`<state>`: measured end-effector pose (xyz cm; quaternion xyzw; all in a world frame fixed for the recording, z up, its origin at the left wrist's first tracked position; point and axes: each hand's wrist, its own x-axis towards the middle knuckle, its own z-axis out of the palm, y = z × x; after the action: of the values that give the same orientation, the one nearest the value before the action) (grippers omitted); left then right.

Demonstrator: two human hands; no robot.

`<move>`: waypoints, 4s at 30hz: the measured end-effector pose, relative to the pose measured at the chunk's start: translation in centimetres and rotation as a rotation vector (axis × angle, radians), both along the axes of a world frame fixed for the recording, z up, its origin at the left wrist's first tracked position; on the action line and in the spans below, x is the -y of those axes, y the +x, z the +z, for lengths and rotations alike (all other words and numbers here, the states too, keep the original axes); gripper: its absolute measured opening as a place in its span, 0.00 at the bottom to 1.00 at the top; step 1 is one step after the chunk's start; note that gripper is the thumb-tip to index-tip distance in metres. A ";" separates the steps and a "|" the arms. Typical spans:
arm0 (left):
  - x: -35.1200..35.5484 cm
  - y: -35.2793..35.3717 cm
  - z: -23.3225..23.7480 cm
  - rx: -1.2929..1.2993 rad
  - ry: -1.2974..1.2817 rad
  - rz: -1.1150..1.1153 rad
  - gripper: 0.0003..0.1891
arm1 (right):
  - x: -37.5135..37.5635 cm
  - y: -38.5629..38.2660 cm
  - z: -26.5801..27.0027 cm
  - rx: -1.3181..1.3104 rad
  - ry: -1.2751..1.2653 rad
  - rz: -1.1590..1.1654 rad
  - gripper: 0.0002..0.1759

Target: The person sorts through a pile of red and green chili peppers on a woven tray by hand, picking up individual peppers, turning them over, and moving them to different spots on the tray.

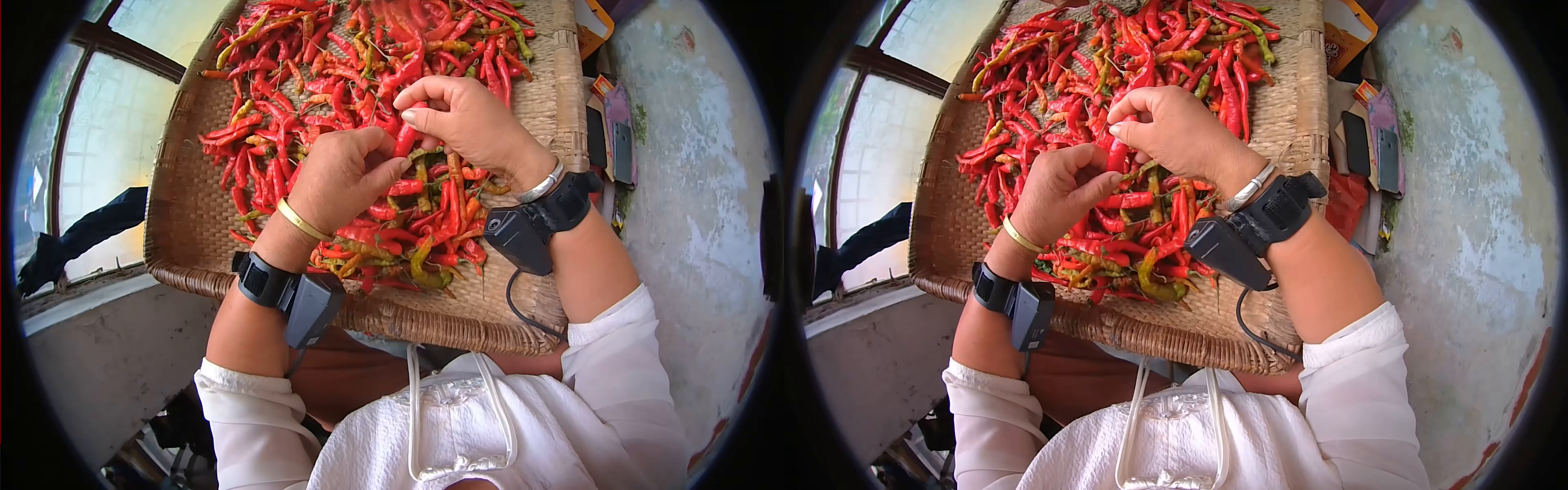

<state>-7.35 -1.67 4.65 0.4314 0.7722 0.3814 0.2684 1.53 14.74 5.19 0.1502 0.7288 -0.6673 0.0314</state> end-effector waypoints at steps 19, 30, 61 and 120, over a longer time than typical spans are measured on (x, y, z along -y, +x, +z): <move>0.2 -0.5 -3.2 -0.615 -0.543 -0.292 0.13 | -2.7 -0.3 0.6 -0.247 -0.073 -0.256 0.28; 0.4 -0.4 -3.2 -0.579 -0.505 -0.371 0.08 | -0.4 0.4 -0.3 -0.163 0.256 0.034 0.14; 0.2 -2.4 -0.5 0.609 -0.187 -0.149 0.07 | -0.7 1.5 1.3 -0.067 0.604 0.219 0.11; -1.1 -2.2 -2.6 -0.348 -0.214 -0.237 0.12 | -0.1 0.8 -0.3 -0.111 0.657 0.106 0.10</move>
<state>-9.57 -0.57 2.08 0.5472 0.7870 0.1832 0.2183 2.32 14.88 4.90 0.0774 0.9124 -0.4012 -0.0236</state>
